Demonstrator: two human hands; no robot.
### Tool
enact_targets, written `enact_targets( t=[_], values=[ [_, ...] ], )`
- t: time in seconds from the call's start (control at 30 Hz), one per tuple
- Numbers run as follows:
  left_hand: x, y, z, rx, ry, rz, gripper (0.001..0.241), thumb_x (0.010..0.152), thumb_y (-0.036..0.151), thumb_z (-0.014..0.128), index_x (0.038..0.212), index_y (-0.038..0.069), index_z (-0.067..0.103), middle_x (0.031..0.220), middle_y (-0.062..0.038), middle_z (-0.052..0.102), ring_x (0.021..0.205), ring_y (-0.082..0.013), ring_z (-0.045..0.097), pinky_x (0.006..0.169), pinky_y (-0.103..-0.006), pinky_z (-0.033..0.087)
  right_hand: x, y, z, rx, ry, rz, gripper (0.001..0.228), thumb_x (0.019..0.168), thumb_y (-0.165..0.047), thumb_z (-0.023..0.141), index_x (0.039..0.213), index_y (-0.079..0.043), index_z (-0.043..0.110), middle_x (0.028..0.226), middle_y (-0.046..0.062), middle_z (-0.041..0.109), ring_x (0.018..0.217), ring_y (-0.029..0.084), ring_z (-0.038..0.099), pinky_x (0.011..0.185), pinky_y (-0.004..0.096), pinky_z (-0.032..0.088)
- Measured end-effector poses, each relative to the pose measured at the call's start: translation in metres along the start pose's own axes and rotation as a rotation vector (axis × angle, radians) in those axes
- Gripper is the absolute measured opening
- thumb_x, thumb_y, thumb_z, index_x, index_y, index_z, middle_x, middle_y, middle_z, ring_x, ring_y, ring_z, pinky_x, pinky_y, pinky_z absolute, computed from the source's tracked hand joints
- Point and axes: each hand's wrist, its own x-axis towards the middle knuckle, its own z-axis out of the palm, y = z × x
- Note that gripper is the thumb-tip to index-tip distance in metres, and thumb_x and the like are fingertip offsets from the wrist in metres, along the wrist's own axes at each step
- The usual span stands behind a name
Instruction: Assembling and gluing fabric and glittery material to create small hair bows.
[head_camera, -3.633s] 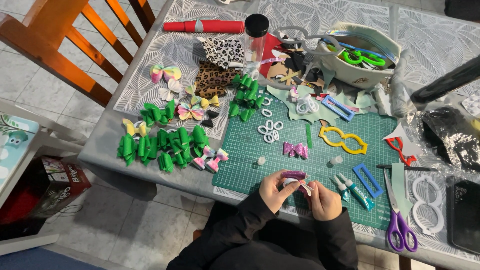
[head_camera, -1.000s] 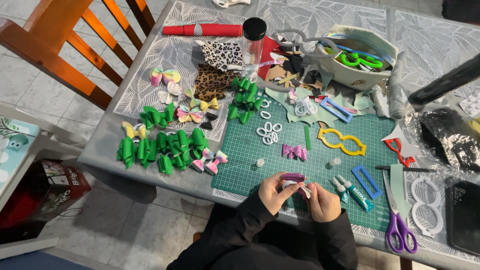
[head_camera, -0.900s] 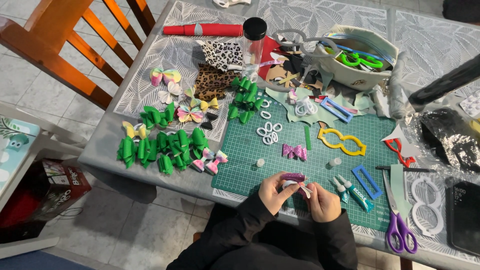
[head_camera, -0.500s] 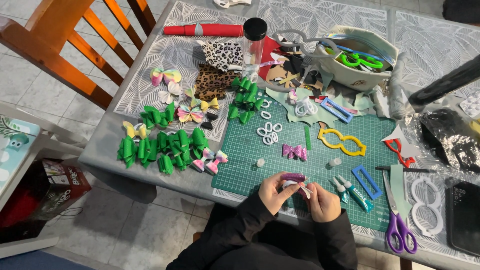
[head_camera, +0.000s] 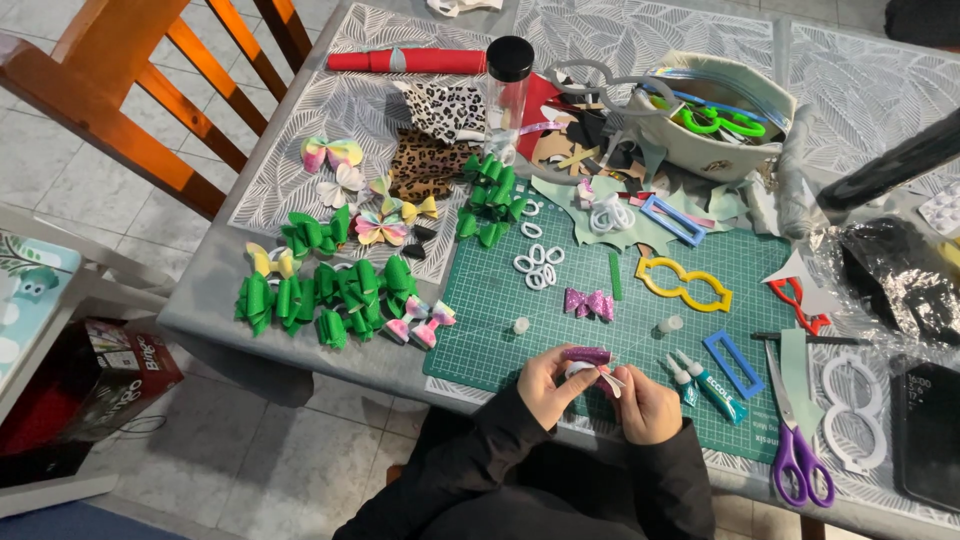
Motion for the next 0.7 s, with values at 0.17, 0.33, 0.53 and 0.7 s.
enact_targets(
  t=[0.17, 0.33, 0.53, 0.7],
  values=[
    [0.0002, -0.0026, 0.0001, -0.007, -0.001, 0.003, 0.026, 0.102, 0.014, 0.069, 0.123, -0.001, 0.069, 0.109, -0.007, 0.077, 0.092, -0.0096, 0.067, 0.083, -0.0236, 0.053, -0.0002, 0.0015, 0.0006, -0.002, 0.001, 0.009, 0.031, 0.105, -0.019, 0.048, 0.082, -0.008, 0.066, 0.051, 0.004, 0.059, 0.043, 0.018, 0.062, 0.045, 0.032, 0.047],
    [0.0007, -0.0035, 0.0002, -0.087, -0.026, -0.004, 0.026, 0.102, 0.015, 0.068, 0.122, -0.001, 0.067, 0.112, -0.008, 0.075, 0.104, -0.0125, 0.071, 0.092, -0.0255, 0.056, -0.0003, 0.0014, 0.0005, 0.001, 0.004, 0.015, 0.030, 0.105, -0.019, 0.048, 0.083, -0.008, 0.066, 0.051, 0.004, 0.059, 0.043, 0.017, 0.061, 0.045, 0.032, 0.047],
    [-0.0001, -0.0019, 0.0001, -0.078, -0.026, -0.011, 0.026, 0.103, 0.016, 0.068, 0.122, -0.002, 0.068, 0.111, -0.009, 0.075, 0.104, -0.0141, 0.072, 0.093, -0.0265, 0.056, -0.0011, 0.0030, 0.0009, 0.016, -0.003, 0.009, 0.028, 0.104, -0.018, 0.048, 0.086, -0.008, 0.066, 0.052, 0.003, 0.059, 0.043, 0.017, 0.062, 0.045, 0.032, 0.048],
    [0.0007, 0.0010, 0.0000, -0.056, -0.027, 0.005, 0.028, 0.102, 0.016, 0.068, 0.123, -0.002, 0.067, 0.111, -0.009, 0.076, 0.104, -0.0141, 0.072, 0.093, -0.0267, 0.057, -0.0012, 0.0020, 0.0011, -0.002, 0.014, 0.001, 0.027, 0.104, -0.019, 0.048, 0.088, -0.008, 0.067, 0.052, 0.004, 0.060, 0.044, 0.018, 0.063, 0.045, 0.032, 0.048]
  ],
)
